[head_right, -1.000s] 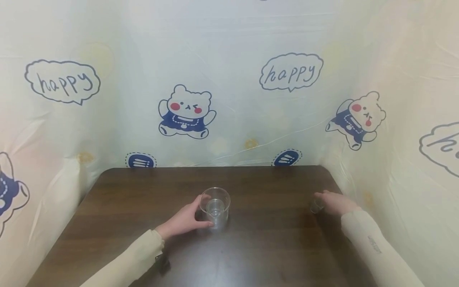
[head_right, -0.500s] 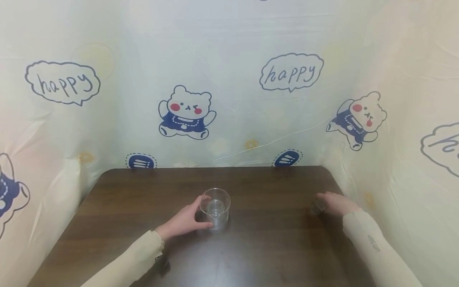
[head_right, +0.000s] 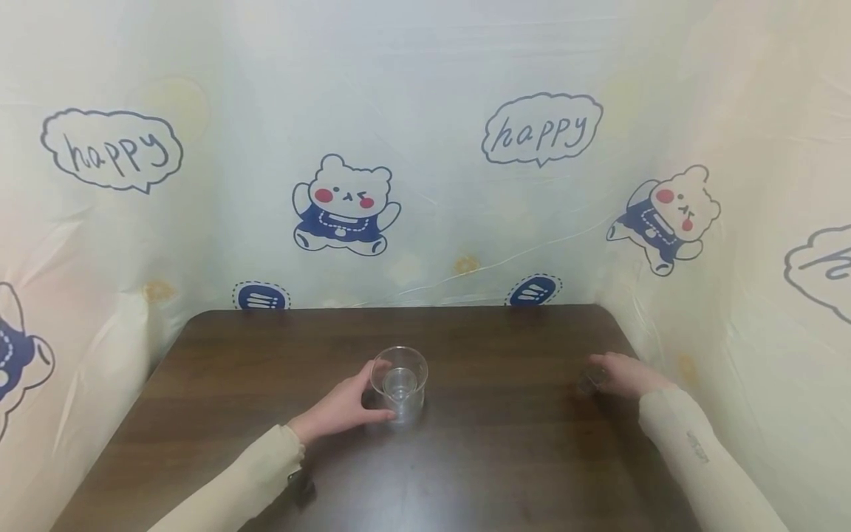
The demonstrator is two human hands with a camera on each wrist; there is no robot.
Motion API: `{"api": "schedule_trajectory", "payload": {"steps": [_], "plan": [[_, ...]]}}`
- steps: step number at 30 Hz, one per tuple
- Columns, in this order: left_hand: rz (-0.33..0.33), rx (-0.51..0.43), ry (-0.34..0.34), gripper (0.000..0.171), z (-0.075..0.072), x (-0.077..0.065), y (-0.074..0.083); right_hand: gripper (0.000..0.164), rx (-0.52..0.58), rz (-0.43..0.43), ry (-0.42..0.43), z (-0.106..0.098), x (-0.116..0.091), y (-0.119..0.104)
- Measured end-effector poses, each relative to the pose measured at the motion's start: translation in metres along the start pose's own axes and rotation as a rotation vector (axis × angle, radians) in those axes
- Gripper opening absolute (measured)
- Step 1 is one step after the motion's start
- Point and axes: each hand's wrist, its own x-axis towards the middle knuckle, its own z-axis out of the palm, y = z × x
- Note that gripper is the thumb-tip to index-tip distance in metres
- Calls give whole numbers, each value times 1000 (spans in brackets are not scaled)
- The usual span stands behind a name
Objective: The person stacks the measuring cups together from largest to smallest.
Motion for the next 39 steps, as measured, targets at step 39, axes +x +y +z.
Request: {"api": "schedule_trajectory", "payload": {"steps": [39], "plan": [[18, -10, -10, 84, 0, -1, -2, 36, -82, -14, -63, -32, 4, -70]]}}
